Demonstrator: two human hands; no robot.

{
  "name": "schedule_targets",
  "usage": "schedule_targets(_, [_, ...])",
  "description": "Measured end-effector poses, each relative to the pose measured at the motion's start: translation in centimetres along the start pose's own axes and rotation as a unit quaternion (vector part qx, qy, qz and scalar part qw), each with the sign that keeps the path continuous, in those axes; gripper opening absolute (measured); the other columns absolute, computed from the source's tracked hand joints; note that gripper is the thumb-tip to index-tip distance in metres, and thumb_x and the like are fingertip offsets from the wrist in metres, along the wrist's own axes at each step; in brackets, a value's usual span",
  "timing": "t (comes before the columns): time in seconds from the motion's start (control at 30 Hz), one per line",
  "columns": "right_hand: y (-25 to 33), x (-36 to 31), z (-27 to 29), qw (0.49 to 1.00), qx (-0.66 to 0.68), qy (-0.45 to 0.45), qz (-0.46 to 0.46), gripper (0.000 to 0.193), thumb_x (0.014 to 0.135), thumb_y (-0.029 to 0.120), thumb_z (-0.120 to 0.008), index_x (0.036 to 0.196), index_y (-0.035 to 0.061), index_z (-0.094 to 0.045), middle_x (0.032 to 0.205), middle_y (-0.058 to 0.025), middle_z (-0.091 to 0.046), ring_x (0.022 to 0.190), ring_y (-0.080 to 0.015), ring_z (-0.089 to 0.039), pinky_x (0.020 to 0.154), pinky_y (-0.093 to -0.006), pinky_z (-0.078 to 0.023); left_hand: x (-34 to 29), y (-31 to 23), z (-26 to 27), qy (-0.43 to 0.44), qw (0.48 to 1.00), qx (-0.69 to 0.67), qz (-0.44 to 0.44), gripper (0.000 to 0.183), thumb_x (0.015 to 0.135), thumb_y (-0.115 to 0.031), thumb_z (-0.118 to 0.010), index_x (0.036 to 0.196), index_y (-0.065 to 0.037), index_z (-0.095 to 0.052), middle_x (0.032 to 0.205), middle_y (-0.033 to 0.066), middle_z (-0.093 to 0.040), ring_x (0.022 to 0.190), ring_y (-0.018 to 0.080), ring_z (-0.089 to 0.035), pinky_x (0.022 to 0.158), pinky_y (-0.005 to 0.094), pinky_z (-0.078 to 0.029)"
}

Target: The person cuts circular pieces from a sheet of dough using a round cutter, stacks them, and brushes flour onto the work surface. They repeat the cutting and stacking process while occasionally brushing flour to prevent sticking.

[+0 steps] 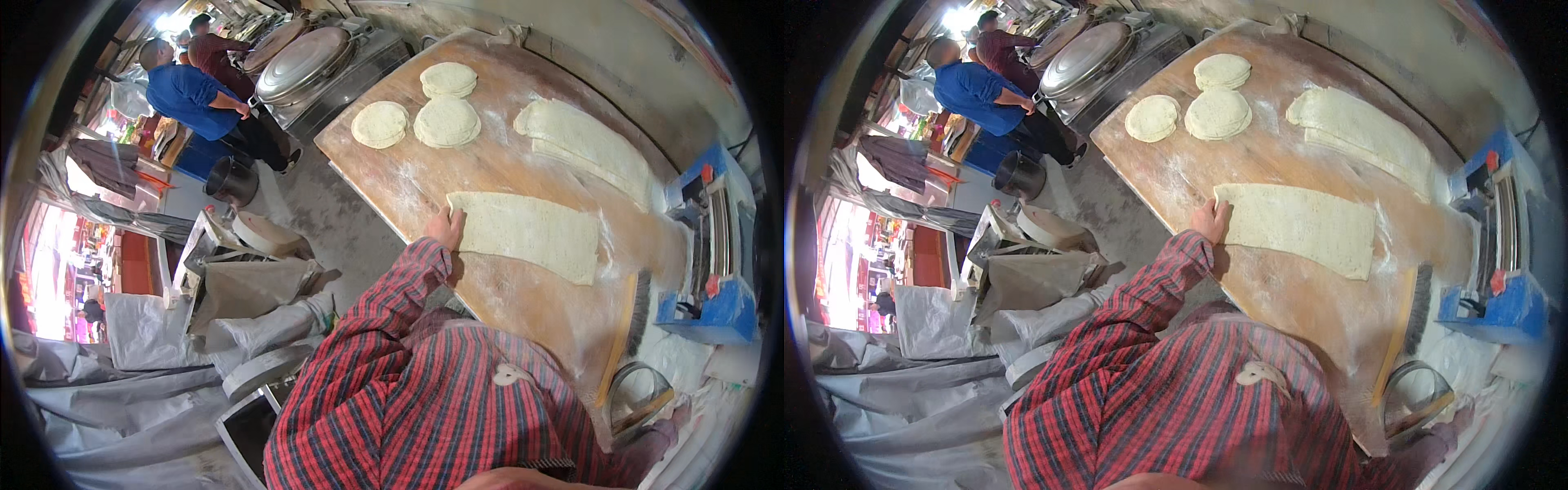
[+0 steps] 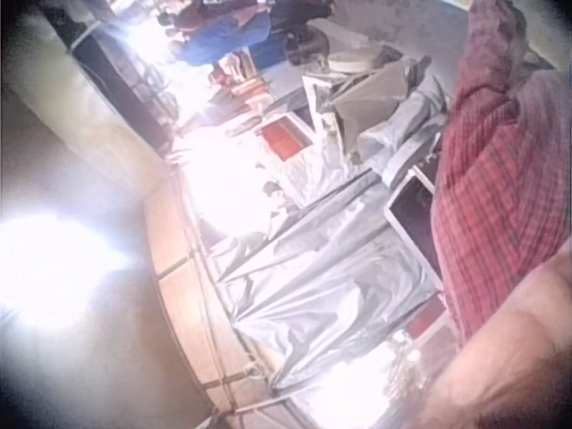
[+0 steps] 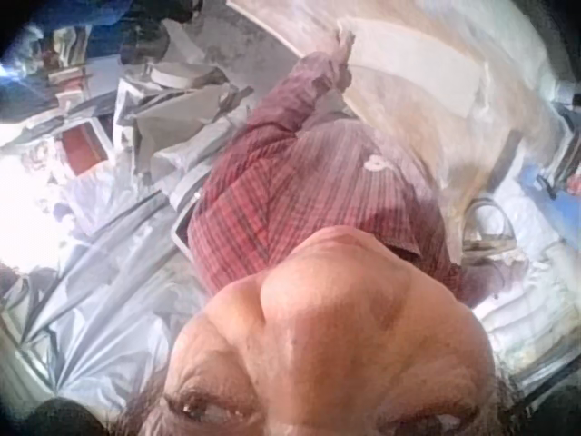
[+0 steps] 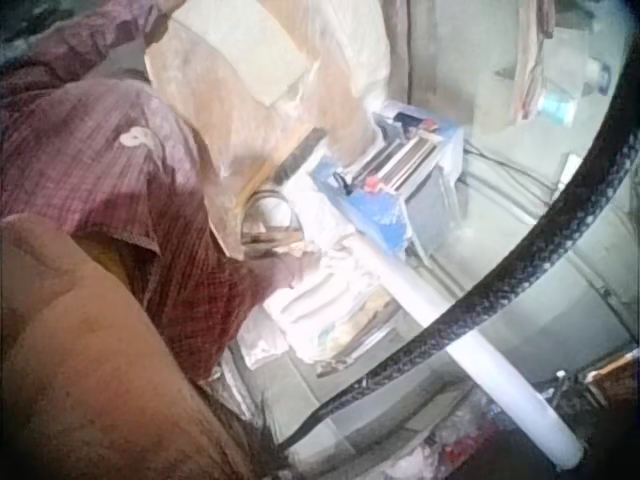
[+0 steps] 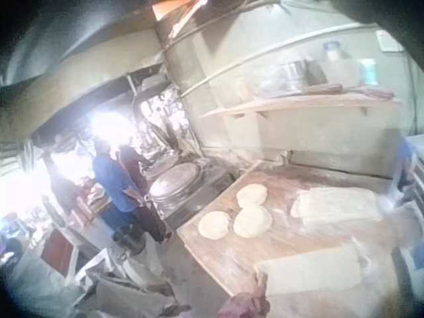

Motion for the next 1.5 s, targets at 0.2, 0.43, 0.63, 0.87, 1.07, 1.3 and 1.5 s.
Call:
schedule_targets(0.2, [20.4, -3.0, 8.2, 0.943, 0.219, -0.246, 0.04, 0.03, 0.091, 0.013, -0.048, 0.115, -0.0007, -0.059, 0.112, -0.015, -0.062, 0.099, -0.0263, -0.06, 0.089, -0.0381, -0.049, 1.9, 0.0, 1.2, 0.04, 0.998, 0.037, -0.006, 0.043, 0.091, -0.046, -0.05, 0.098, -0.006, -0.062, 0.087, 0.0191, -0.068, 0.084, 0.0393, -0.064, 0.074, 0.0462, -0.049])
schedule_targets(0.43, [60.5, -1.5, -13.9, 0.836, 0.472, 0.145, 0.239, 0.033, 0.09, 0.014, -0.051, 0.118, -0.0024, -0.054, 0.115, -0.0175, -0.06, 0.102, -0.0301, -0.059, 0.092, -0.0417, -0.046, 2.0, 0.3, 1.7, -0.07, 0.994, -0.082, -0.037, 0.033, 0.088, -0.028, -0.061, 0.109, -0.004, -0.056, 0.097, 0.0181, -0.062, 0.089, 0.035, -0.061, 0.077, 0.0427, -0.048])
schedule_targets(0.63, [74.5, -5.5, -16.0, 0.938, 0.026, -0.046, 0.342, 0.075, 0.084, 0.023, -0.062, 0.143, -0.0041, -0.026, 0.15, -0.0245, -0.023, 0.14, -0.0389, -0.021, 0.113, -0.0486, -0.021, 2.3, -0.7, 2.0, -0.088, 0.982, -0.083, -0.146, 0.044, 0.087, -0.019, -0.059, 0.126, -0.003, -0.047, 0.119, 0.0205, -0.056, 0.111, 0.0382, -0.051, 0.095, 0.0458, -0.039])
schedule_targets(0.87, [93.8, -17.0, -17.8, 0.855, 0.088, 0.137, 0.492, 0.072, 0.087, 0.025, -0.056, 0.144, -0.0058, -0.025, 0.151, -0.0245, -0.024, 0.142, -0.037, -0.02, 0.115, -0.0504, -0.015, 2.6, -0.1, 1.4, -0.012, 0.986, -0.1, -0.135, 0.051, 0.089, -0.02, -0.055, 0.135, -0.002, -0.042, 0.133, 0.0212, -0.05, 0.121, 0.0376, -0.048, 0.1, 0.0446, -0.036])
schedule_targets(1.07, [93.4, -16.6, -17.1, 0.8, 0.164, 0.13, 0.562, 0.056, 0.086, 0.027, -0.054, 0.134, -0.0009, -0.043, 0.138, -0.0216, -0.044, 0.133, -0.0377, -0.035, 0.111, -0.0479, -0.025, 2.8, -1.1, 1.0, 0.049, 0.989, 0.004, -0.141, 0.068, 0.088, -0.035, -0.058, 0.141, 0.0, -0.034, 0.147, 0.0226, -0.033, 0.137, 0.0362, -0.031, 0.11, 0.0466, -0.024])
schedule_targets(1.3, [67.3, -5.6, -11.6, 0.982, -0.038, -0.09, 0.164, 0.057, 0.091, 0.027, -0.053, 0.139, -0.0006, -0.038, 0.143, -0.0237, -0.038, 0.132, -0.0396, -0.036, 0.111, -0.0468, -0.026, 2.6, -1.1, -0.6, 0.083, 0.975, 0.098, -0.183, 0.08, 0.09, -0.051, -0.052, 0.144, 0.002, -0.026, 0.152, 0.0232, -0.022, 0.144, 0.034, -0.016, 0.114, 0.0489, -0.016])
schedule_targets(1.5, [63.7, -6.8, -13.0, 0.989, 0.135, -0.018, 0.06, 0.05, 0.09, 0.02, -0.056, 0.134, -0.0002, -0.042, 0.132, -0.0225, -0.046, 0.124, -0.0362, -0.043, 0.106, -0.0447, -0.033, 2.1, -0.3, 0.0, 0.053, 0.991, -0.121, 0.0, 0.085, 0.073, -0.028, -0.079, 0.138, 0.007, -0.035, 0.125, 0.0276, -0.053, 0.115, 0.0412, -0.052, 0.097, 0.0416, -0.043])
Point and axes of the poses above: each hand's wrist, its own x-axis towards the middle knuckle, its own z-axis out of the back of the hand, y = z × x, the point moved 7 cm from there along x, towards the middle knuckle
